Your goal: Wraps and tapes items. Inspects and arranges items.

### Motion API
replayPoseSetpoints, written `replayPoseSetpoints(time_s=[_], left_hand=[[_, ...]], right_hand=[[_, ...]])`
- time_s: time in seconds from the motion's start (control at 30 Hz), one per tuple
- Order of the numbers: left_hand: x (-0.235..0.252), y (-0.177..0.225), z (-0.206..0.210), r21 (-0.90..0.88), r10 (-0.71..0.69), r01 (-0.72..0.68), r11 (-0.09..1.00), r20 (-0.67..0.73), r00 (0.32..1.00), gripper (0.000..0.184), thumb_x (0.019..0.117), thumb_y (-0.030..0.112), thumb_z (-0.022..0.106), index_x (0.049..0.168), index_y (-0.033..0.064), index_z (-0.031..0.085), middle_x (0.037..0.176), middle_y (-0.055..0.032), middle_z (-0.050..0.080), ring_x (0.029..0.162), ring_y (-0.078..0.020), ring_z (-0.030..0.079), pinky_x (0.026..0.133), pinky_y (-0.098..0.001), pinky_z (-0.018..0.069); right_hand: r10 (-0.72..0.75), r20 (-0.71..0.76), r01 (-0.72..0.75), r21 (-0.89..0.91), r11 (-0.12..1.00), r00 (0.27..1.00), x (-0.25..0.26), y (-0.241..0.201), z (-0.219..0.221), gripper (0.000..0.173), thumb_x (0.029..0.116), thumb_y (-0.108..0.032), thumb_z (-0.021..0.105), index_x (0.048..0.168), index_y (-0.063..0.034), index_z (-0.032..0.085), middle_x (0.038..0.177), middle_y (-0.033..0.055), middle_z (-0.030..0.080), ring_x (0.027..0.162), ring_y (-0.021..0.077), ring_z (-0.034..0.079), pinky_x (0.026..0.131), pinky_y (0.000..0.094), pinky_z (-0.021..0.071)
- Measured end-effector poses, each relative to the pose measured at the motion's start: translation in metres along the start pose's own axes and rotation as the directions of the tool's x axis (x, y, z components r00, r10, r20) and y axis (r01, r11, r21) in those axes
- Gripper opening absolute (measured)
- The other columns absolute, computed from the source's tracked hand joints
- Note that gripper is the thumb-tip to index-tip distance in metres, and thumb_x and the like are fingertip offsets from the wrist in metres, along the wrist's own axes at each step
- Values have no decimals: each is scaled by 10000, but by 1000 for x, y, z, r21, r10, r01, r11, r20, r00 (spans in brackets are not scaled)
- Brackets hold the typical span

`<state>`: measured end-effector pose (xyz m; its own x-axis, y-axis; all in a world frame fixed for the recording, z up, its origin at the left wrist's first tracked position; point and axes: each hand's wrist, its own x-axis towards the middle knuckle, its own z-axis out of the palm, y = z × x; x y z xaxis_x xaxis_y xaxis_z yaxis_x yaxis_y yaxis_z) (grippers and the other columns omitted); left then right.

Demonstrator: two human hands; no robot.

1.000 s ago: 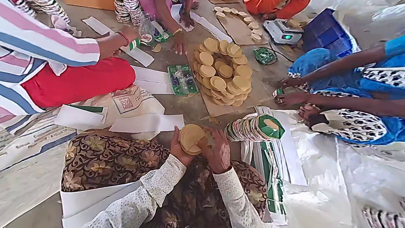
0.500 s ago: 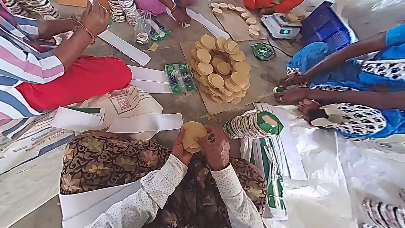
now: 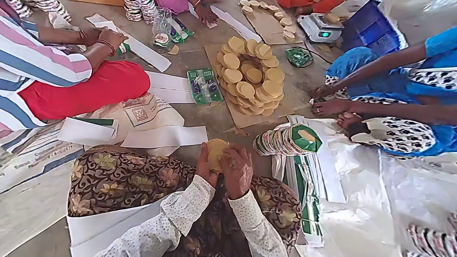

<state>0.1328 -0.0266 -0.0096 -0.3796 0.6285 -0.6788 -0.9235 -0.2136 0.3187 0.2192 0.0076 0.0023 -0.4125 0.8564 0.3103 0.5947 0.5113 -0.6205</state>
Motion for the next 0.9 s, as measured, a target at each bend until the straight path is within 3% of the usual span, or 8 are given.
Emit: replayPoseSetpoints(time_s=[0.1, 0.23, 0.43, 0.53, 0.6, 0.67, 0.77, 0.9], left_hand=[[-1, 1, 1, -28, 21, -21, 999, 16, 1000, 487, 1090, 468, 364, 1307, 71, 546, 1087, -124, 693, 994, -220, 701, 848, -403, 597], [-2, 3, 4, -56, 45, -47, 997, -27, 999, 531, 1090, 503, 320, 1322, 71, 522, 1103, -137, 676, 1005, -229, 689, 849, -420, 588], [-1, 4, 2, -43, 55, -58, 997, -62, 997, 518, 1097, 495, 291, 1286, 74, 525, 1058, -120, 672, 959, -209, 689, 814, -404, 588], [-2, 7, 4, -21, 56, -59, 998, -111, 992, 522, 1092, 502, 309, 1272, 74, 546, 1034, -122, 674, 931, -209, 689, 796, -400, 587], [-3, 7, 6, 1, 76, -77, 997, -127, 989, 521, 1097, 496, 295, 1254, 74, 557, 1015, -112, 681, 919, -197, 693, 787, -388, 591], [-1, 7, 4, -12, 88, -90, 996, -112, 990, 527, 1103, 485, 276, 1300, 72, 537, 1097, -128, 672, 1003, -215, 680, 853, -422, 581], [-1, 8, 6, -50, 58, -66, 997, -146, 988, 516, 1098, 487, 311, 1359, 87, 506, 1190, -149, 637, 1086, -243, 648, 898, -463, 555], [0, 10, 9, -87, 14, -16, 996, -24, 1000, 576, 1091, 535, 244, 1216, 73, 564, 975, -102, 697, 895, -191, 706, 770, -382, 598]], right_hand=[[109, 37, -107, -64, 992, 993, 0, -4, -1, 668, 817, -369, 768, 1330, 40, 635, 1325, 283, 608, 1166, 483, 576, 931, 635, 449], [103, 30, -101, -82, 992, 994, 1, -4, 2, 525, 815, -375, 772, 1218, -41, 738, 1311, 236, 644, 1158, 463, 590, 888, 638, 438], [7, -51, -8, -19, 1000, 999, -7, -8, 7, 455, 831, -344, 726, 1147, -17, 742, 1284, 220, 662, 1152, 446, 596, 910, 629, 422], [128, -37, -110, 314, 943, 991, -8, -17, 4, 351, 826, -179, 736, 1098, 34, 680, 1013, 96, 722, 931, 129, 687, 831, 285, 566], [195, 14, -170, 555, 815, 981, -2, -23, -4, 307, 813, -36, 728, 1091, 64, 643, 944, 74, 728, 832, 55, 704, 749, 214, 596], [96, -94, -21, 597, 802, 991, 7, -24, -16, 245, 835, -7, 719, 1056, 70, 646, 938, 60, 726, 847, 47, 701, 769, 208, 602], [-284, -292, 357, 240, 903, 913, 16, -13, -26, 138, 951, -144, 654, 957, -22, 719, 947, 87, 732, 960, 129, 692, 886, 249, 568], [-560, 74, 564, -59, 824, 825, 5, 11, -7, 204, 952, -206, 563, 938, -143, 756, 1012, 93, 754, 978, 303, 697, 884, 472, 520]])
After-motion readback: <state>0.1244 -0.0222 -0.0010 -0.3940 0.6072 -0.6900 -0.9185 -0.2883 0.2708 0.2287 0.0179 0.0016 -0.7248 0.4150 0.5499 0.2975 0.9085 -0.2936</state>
